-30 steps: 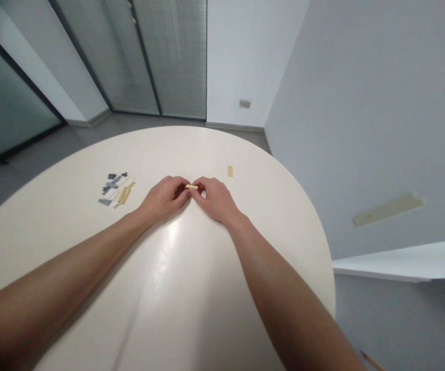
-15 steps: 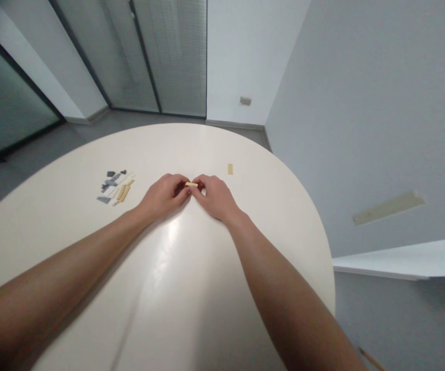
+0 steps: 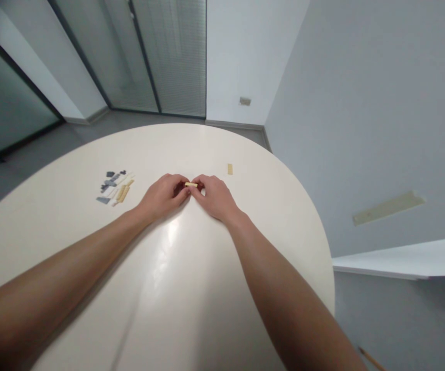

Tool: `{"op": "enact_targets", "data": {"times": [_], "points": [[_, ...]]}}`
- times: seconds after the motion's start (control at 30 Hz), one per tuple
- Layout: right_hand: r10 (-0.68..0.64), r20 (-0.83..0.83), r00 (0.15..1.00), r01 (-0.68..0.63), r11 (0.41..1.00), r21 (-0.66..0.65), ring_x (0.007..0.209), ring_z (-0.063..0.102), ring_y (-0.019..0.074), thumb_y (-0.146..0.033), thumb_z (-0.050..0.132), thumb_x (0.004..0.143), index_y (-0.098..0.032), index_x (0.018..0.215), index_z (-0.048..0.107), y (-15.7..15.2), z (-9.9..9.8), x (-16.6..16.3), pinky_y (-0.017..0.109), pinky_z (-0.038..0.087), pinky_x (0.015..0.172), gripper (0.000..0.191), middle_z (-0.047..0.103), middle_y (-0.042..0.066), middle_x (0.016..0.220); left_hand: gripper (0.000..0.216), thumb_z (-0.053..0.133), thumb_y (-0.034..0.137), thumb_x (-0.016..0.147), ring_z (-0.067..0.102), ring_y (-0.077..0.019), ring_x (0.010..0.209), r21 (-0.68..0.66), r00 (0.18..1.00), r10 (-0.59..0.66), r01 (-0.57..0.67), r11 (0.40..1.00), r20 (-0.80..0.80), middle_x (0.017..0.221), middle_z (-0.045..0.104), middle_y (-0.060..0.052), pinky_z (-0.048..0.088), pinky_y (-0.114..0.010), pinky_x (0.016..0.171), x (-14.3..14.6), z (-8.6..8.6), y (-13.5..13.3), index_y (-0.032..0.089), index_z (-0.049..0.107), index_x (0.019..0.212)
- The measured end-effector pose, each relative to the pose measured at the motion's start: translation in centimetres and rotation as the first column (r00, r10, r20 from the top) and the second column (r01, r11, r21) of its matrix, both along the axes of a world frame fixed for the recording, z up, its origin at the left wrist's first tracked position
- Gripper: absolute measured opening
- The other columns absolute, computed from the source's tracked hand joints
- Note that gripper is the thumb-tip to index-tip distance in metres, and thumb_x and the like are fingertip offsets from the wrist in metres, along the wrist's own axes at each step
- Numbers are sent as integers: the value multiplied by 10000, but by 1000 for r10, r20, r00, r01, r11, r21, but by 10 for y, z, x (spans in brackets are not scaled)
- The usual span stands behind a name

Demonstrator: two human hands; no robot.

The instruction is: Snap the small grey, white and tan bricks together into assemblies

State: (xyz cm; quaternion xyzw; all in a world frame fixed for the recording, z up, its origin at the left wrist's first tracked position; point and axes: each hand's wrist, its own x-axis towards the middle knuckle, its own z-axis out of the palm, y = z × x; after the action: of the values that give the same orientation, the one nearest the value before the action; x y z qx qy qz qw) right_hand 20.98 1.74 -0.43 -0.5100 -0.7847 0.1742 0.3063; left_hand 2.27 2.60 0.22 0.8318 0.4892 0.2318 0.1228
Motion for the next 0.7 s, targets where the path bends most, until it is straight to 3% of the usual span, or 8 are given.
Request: {"op": "enact_targets", "data": {"times": [0.7], "points": [[-5,-1,1000,5,1000,-4,910,620,205,-380,546,978,-223,1045,686,-1,1,-1,328,444,825,221,719,46,957,268,499,365,954,600,-253,892,4,1000,13,-13,1000,-7,874,695,-79,442,-353,732,0,2,-2,182,682,1026]]}}
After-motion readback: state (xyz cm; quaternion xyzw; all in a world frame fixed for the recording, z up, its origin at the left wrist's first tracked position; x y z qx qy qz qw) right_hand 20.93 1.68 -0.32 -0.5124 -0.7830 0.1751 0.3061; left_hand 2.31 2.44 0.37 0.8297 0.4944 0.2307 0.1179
